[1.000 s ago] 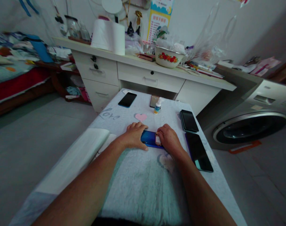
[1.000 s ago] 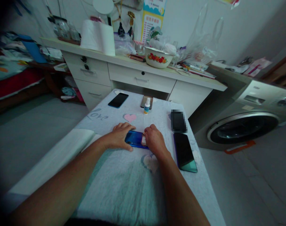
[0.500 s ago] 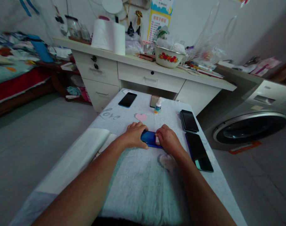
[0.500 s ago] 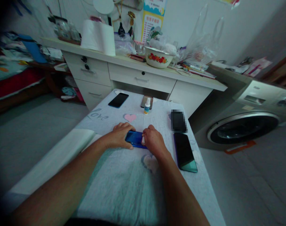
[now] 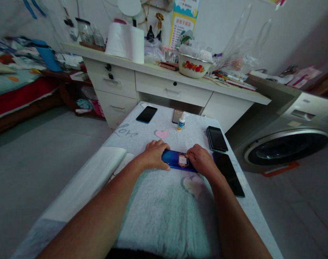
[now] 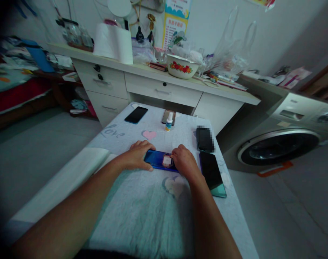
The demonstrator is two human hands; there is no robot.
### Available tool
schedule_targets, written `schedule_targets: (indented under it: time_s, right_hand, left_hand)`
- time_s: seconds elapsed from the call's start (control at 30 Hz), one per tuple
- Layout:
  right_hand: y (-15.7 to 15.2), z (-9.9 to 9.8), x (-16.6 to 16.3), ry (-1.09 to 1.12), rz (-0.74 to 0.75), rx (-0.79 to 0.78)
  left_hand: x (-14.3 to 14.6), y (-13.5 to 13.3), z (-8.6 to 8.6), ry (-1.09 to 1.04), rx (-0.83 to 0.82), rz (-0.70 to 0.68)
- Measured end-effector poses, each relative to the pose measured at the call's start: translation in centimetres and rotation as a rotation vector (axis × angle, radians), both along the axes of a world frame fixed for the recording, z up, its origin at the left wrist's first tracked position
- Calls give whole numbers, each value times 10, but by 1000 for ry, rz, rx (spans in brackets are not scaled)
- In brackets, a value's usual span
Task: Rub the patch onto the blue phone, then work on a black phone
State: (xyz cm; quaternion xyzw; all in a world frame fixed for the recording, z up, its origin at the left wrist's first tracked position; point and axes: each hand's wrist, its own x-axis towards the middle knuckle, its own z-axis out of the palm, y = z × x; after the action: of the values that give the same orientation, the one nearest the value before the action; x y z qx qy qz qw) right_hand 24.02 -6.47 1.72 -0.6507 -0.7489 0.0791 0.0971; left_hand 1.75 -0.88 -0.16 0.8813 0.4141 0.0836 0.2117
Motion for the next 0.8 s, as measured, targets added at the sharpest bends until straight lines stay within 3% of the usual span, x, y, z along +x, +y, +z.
schedule_targets:
  time_s: [0.4, 0.8]
  right_hand:
    - [-11, 2, -5, 154, 113, 3]
    - [2, -3, -16, 35, -21, 25]
  left_hand:
    - [1, -1, 2, 15, 1, 3]
    - [1, -2, 4, 14, -11, 11]
